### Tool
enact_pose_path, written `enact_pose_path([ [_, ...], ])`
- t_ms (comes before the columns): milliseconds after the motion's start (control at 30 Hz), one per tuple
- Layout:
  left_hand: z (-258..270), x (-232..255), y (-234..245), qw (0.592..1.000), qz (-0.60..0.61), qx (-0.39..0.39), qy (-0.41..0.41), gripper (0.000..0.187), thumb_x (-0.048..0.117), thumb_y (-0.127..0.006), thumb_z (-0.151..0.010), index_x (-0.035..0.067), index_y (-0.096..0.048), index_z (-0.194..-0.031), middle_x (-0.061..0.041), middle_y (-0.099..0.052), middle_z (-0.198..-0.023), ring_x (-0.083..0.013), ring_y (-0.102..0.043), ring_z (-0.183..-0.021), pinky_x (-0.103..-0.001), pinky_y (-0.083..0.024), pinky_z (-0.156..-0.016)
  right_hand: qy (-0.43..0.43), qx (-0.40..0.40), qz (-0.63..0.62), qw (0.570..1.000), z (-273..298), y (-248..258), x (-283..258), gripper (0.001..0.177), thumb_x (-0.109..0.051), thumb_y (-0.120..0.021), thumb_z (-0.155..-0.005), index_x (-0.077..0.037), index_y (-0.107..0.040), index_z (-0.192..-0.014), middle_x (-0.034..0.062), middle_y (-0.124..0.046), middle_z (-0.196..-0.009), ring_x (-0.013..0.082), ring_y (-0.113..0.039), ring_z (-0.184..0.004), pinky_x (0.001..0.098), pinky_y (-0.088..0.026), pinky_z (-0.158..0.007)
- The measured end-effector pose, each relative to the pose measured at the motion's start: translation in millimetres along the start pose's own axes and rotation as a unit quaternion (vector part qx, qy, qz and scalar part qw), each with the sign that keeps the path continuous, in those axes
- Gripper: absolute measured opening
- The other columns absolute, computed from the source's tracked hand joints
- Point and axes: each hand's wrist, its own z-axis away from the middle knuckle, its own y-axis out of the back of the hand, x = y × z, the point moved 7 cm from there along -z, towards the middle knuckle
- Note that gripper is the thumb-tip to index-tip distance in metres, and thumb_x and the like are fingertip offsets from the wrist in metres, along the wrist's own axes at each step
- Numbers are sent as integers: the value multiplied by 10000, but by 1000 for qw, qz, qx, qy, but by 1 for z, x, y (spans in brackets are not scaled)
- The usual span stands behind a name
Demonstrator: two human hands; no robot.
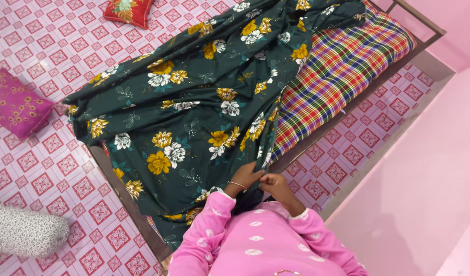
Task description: The person spreads a patterned duvet over a mattress and manually tucks the edges of the duvet underneath the mattress along the sides and corners.
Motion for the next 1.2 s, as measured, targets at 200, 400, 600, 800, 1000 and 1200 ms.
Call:
enact_pose_path([
  [200, -15, 15, -22, 994, -72, -58, -61, 238, 245, -617, -898, 67, -691, -1038, -236, -701, -905, -448, -661, -882, -540, -503, -737, -91, -79, 17, 993, -22, 45, -22, 47, -6, -718, -861, 21, -725, -899, 62, -742, -791, 136, -693, -670, 257, -549, -626],
  [400, -34, 46, -38, 986, -145, -65, -56, 224, 261, -663, -852, 74, -717, -960, -206, -721, -884, -429, -678, -868, -532, -522, -756, -71, 110, -15, 991, -67, 129, -57, 151, -87, -650, -910, -34, -651, -1052, 52, -703, -848, 99, -636, -661, 253, -469, -570],
  [600, -67, 83, -97, 985, -74, -120, -102, 341, 215, -628, -820, 124, -750, -1125, -204, -720, -955, -419, -681, -881, -501, -539, -775, -43, 152, 42, 987, -130, 178, -99, 409, -167, -782, -931, 28, -615, -1250, 34, -722, -1014, 89, -675, -857, 246, -544, -741],
  [800, -108, 78, -135, 995, 2, -99, -14, 289, 220, -634, -841, 134, -755, -1089, -169, -744, -934, -361, -728, -856, -440, -564, -775, -113, 106, 69, 986, -164, 224, -107, 540, 33, -720, -799, 49, -595, -1325, 136, -732, -984, 232, -696, -798, 348, -557, -707],
  [1000, -86, 60, -124, 974, -106, 125, 158, 220, 273, -691, -775, 170, -799, -937, -117, -756, -932, -348, -715, -923, -441, -559, -806, -57, -12, 75, 995, -172, 266, -122, 492, 62, -680, -837, 61, -609, -1323, 101, -768, -1081, 147, -734, -917, 253, -572, -802],
  [1200, -71, 63, -116, 980, -76, 184, 16, 689, 493, -859, -732, 10, -664, -1184, -205, -692, -1074, -374, -673, -973, -461, -553, -817, -174, -127, 68, 974, -135, 255, -91, 281, 106, -719, -801, -23, -586, -1013, 96, -740, -912, 173, -712, -765, 281, -568, -662],
])
